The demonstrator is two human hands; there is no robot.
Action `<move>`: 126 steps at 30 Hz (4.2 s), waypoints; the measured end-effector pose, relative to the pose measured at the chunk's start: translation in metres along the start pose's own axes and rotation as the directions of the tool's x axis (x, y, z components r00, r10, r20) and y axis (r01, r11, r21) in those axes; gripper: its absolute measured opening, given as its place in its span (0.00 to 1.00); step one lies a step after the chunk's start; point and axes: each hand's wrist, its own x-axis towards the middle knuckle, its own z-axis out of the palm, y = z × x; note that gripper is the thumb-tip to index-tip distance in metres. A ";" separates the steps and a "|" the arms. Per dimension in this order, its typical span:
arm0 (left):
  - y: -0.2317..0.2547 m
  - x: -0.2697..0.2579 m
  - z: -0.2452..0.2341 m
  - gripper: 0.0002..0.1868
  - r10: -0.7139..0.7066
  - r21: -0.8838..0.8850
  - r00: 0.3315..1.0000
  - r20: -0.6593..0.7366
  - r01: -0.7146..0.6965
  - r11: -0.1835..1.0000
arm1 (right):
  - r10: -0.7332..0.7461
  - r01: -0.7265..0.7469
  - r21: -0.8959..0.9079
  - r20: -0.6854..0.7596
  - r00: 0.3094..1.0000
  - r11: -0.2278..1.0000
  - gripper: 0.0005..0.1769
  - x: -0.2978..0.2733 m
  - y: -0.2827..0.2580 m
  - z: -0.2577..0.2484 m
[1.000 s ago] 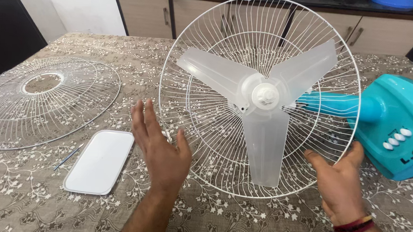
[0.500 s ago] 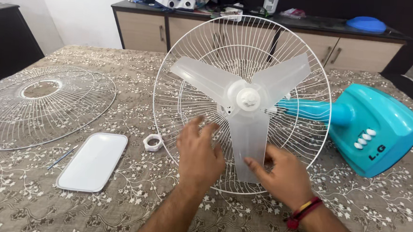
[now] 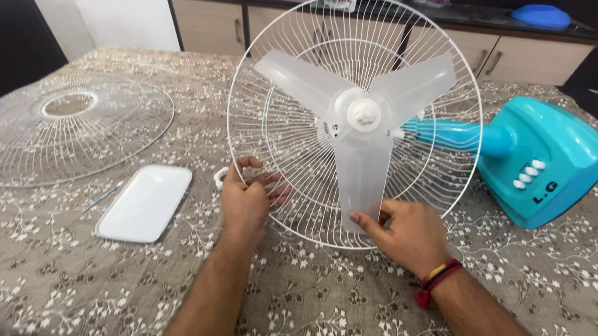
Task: The person disassembles a table fan by hand. They remove the front grille, unscrew the central cap, take off the fan blades, remove the rear grille, and then detach the motor housing from the neck. The components are placed on the table.
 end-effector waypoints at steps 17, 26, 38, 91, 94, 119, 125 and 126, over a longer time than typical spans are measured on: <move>0.015 -0.034 -0.007 0.19 -0.014 0.221 0.992 -0.125 0.041 0.974 | 0.031 0.039 0.256 -0.265 0.964 0.966 0.45 0.003 -0.007 -0.022; 0.029 -0.041 0.015 0.38 0.788 0.647 0.611 -0.076 -0.571 0.505 | -0.408 0.416 -0.146 -0.635 0.656 0.897 0.46 0.031 -0.027 -0.042; 0.011 -0.026 0.092 0.28 0.520 0.013 0.851 -0.067 -0.521 0.854 | -0.407 0.534 0.050 -0.589 0.698 0.844 0.16 0.062 -0.049 -0.043; -0.008 -0.046 0.102 0.22 0.251 -0.103 0.949 0.189 -0.235 0.966 | -0.314 0.295 -0.109 -0.309 0.898 0.949 0.19 0.032 -0.066 -0.069; -0.009 -0.044 0.104 0.24 0.283 -0.095 0.946 0.158 -0.271 0.958 | -0.396 0.357 -0.178 -0.290 0.871 0.917 0.19 0.035 -0.070 -0.071; -0.010 -0.031 0.096 0.24 0.364 -0.037 0.908 0.209 -0.364 0.931 | -0.662 0.608 -0.268 -0.368 0.652 0.748 0.19 0.056 -0.052 -0.070; -0.015 -0.034 0.097 0.25 0.346 -0.093 0.913 0.218 -0.333 0.938 | -0.700 0.648 -0.269 -0.333 0.632 0.713 0.17 0.055 -0.048 -0.073; -0.015 -0.036 0.099 0.26 0.367 -0.102 0.902 0.227 -0.353 0.930 | -0.696 0.642 -0.273 -0.334 0.635 0.717 0.18 0.053 -0.048 -0.074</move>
